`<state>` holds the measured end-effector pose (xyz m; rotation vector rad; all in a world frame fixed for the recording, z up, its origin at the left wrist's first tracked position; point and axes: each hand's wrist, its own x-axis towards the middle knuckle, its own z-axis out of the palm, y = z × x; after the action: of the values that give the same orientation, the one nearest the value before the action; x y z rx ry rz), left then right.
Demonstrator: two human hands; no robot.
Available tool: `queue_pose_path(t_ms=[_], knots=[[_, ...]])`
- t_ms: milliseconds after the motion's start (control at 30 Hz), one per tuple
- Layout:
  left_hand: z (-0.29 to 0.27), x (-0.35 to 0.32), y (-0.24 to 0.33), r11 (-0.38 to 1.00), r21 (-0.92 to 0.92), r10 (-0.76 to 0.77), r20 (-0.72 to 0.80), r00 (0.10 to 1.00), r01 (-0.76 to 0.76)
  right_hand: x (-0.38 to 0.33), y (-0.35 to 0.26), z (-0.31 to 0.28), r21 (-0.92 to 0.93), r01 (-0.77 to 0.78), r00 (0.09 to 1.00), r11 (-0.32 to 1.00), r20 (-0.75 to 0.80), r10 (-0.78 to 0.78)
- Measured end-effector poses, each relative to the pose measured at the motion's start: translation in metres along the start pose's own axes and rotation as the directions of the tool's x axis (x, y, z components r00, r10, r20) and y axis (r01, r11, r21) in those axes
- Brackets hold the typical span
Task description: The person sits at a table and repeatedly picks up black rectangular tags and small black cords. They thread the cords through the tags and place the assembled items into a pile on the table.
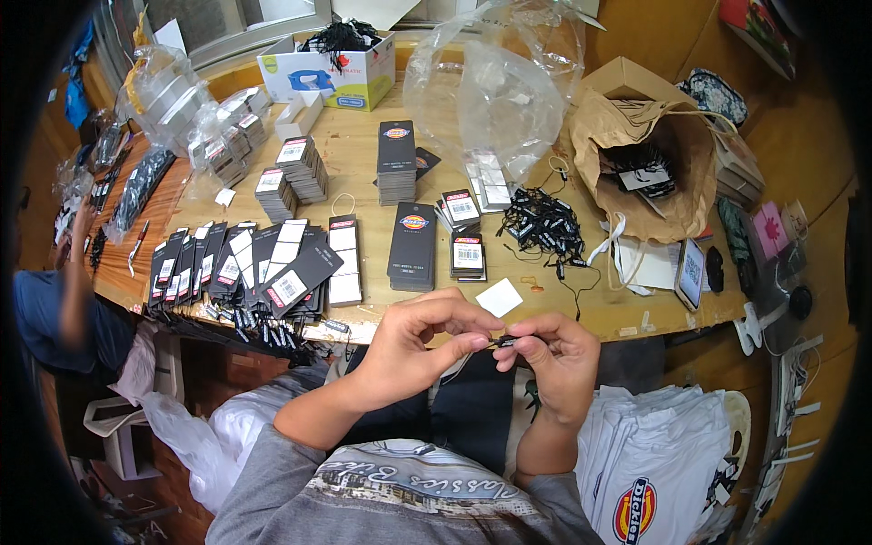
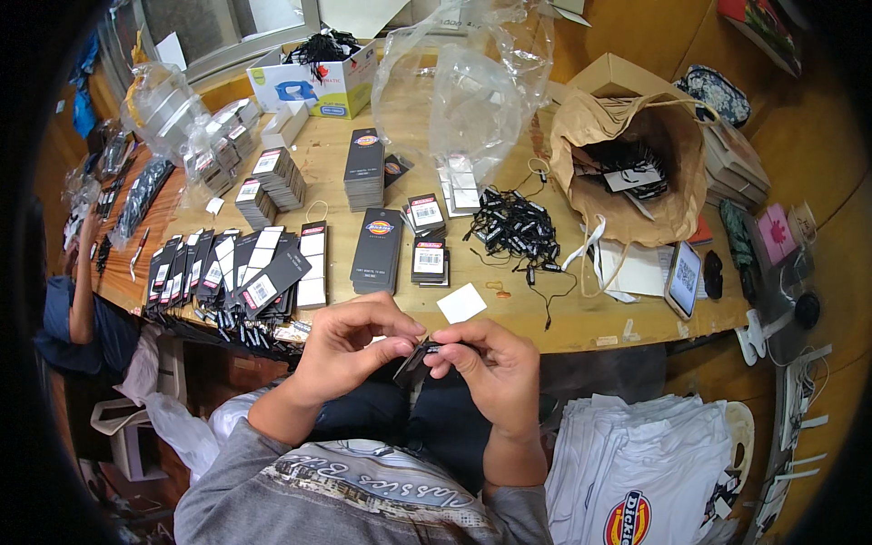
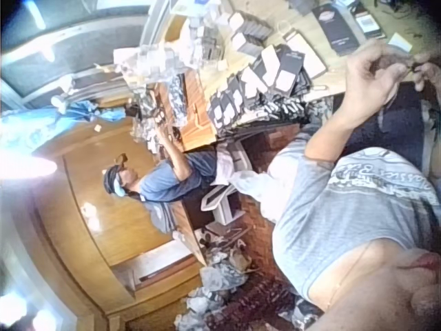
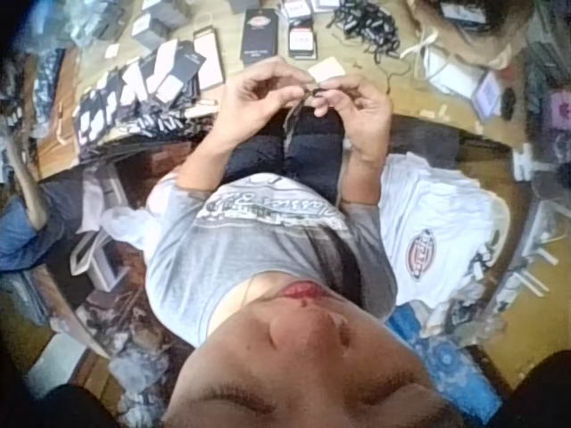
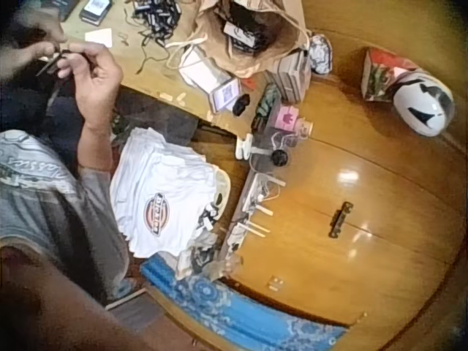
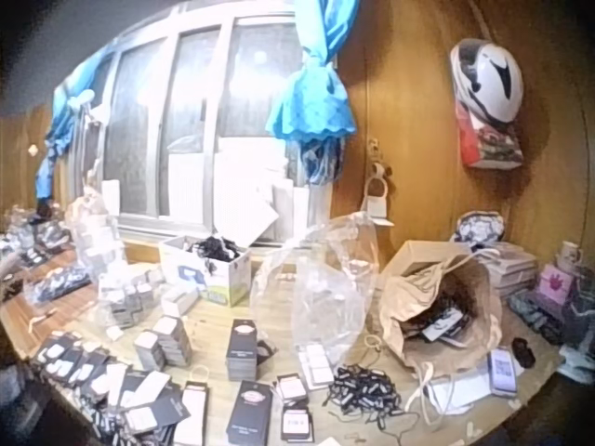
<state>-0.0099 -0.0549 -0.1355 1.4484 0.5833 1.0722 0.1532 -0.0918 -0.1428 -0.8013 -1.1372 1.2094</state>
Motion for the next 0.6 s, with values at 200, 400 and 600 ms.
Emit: queue_pose_path(t_ms=[200,400,600], knots=[[0.0015,-0.0024,0.0002,0.999,-0.036,-0.01,-0.035,0.999,0.008,-0.0002,-0.0011,0.0051,-0.078,0.046,0.998,0.996,-0.032,-0.048],[0.0013,-0.0014,0.003,1.0,-0.018,-0.022,-0.024,0.999,0.022,-0.0002,-0.0013,0.0047,-0.078,0.043,0.998,0.996,-0.032,-0.046],[-0.0057,0.0003,0.0037,0.99,-0.118,-0.068,0.104,0.992,0.081,-0.0006,-0.0027,0.0035,-0.061,-0.009,1.0,0.998,0.007,0.01]])
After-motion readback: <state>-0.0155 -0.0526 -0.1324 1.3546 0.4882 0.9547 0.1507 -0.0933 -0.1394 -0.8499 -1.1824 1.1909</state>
